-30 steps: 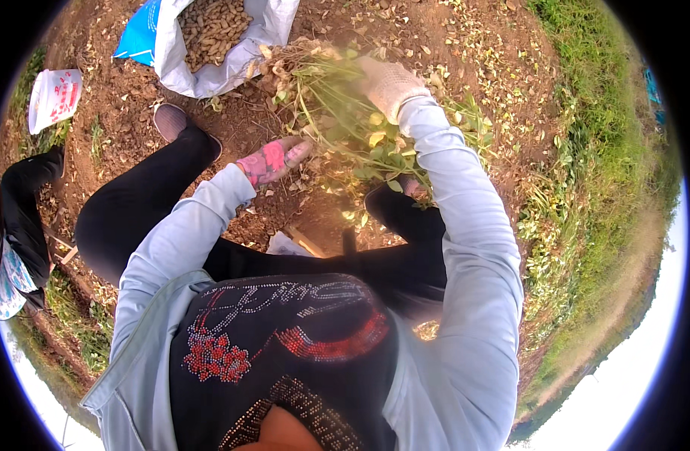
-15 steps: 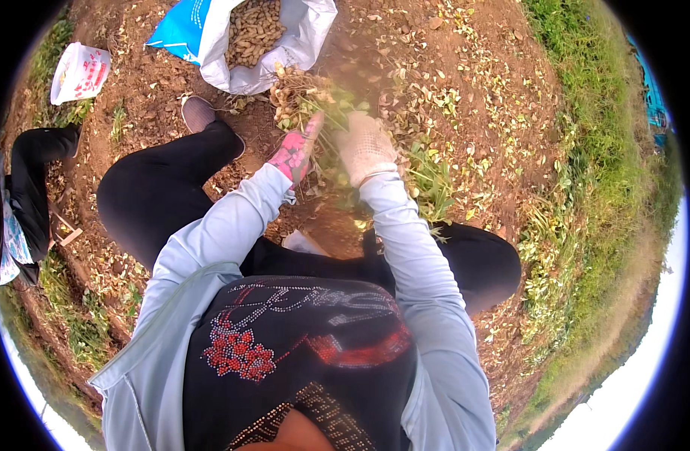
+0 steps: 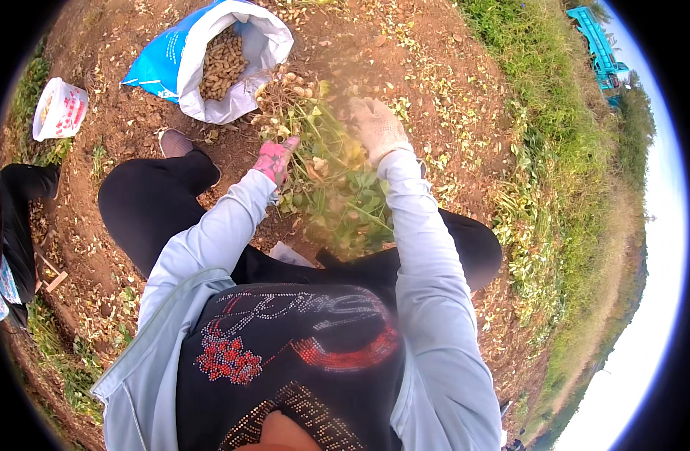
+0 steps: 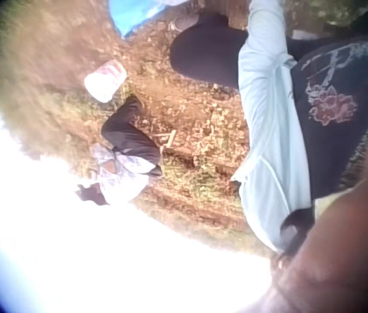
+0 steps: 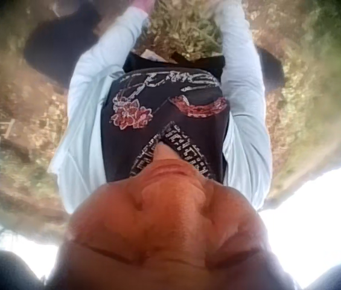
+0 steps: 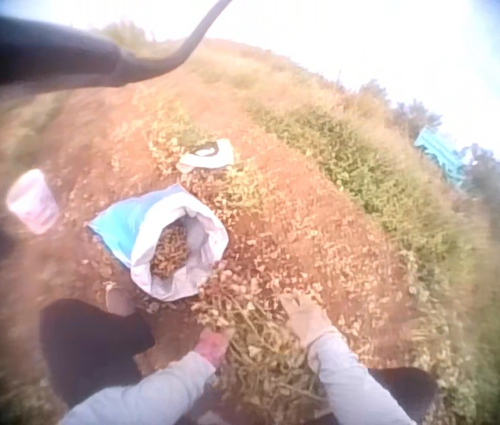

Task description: The person sits on the ground and removes peanuts from their pods by hand, placing the shelled nuts into a nearby sack. The person repeatedly pulls peanuts from the plant stems and discards the empty pods and stems.

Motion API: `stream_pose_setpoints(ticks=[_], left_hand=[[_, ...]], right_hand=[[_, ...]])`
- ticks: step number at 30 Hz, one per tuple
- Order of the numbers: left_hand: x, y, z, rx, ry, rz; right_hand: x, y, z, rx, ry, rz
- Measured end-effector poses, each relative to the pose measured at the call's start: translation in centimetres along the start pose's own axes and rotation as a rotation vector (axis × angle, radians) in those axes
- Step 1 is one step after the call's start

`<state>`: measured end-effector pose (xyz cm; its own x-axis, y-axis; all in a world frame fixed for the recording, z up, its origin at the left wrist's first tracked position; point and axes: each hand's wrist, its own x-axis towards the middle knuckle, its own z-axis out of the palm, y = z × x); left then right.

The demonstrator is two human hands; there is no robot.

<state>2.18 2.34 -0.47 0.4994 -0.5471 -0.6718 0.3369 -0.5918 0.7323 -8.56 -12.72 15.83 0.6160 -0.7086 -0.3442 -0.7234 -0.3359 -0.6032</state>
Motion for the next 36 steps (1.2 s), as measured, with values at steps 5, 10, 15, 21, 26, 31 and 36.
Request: stream_pose_setpoints(ticks=[5,10,15,21,26,31,36], left_hand=[[0.1,0.0,0.3,-0.379,-0.24,0.358],[-1.2,-1.0,3.5,-0.437,-0.288,0.567],[-0.9,0.3,4.5,-0.32,-0.46,0.349],[1.4,-5.4,5.5,-0.092,-0.284,0.049],[2.5,-8.3,5.4,-0.077,-0.285,0.133],[2.3,-4.6,3.4,-0.514,-0.443,-0.069],[1.6,-3.0,3.5,-0.619,-0.575,-0.185]], right_hand=[[1.7,4.3,4.0,0.13,-0.425,-0.219],[-1.5,7.5,11.2,0.247,-0.415,0.043],[-0.5,8.9,8.5,0.555,-0.248,0.245],[4.7,17.0,4.7,-0.077,-0.098,0.116],[3.5,17.5,6.4,-0.054,0.004,0.174],[2.9,18.8,8.5,0.008,-0.17,-0.082],[3.1,18.7,9.6,0.101,-0.325,-0.08]])
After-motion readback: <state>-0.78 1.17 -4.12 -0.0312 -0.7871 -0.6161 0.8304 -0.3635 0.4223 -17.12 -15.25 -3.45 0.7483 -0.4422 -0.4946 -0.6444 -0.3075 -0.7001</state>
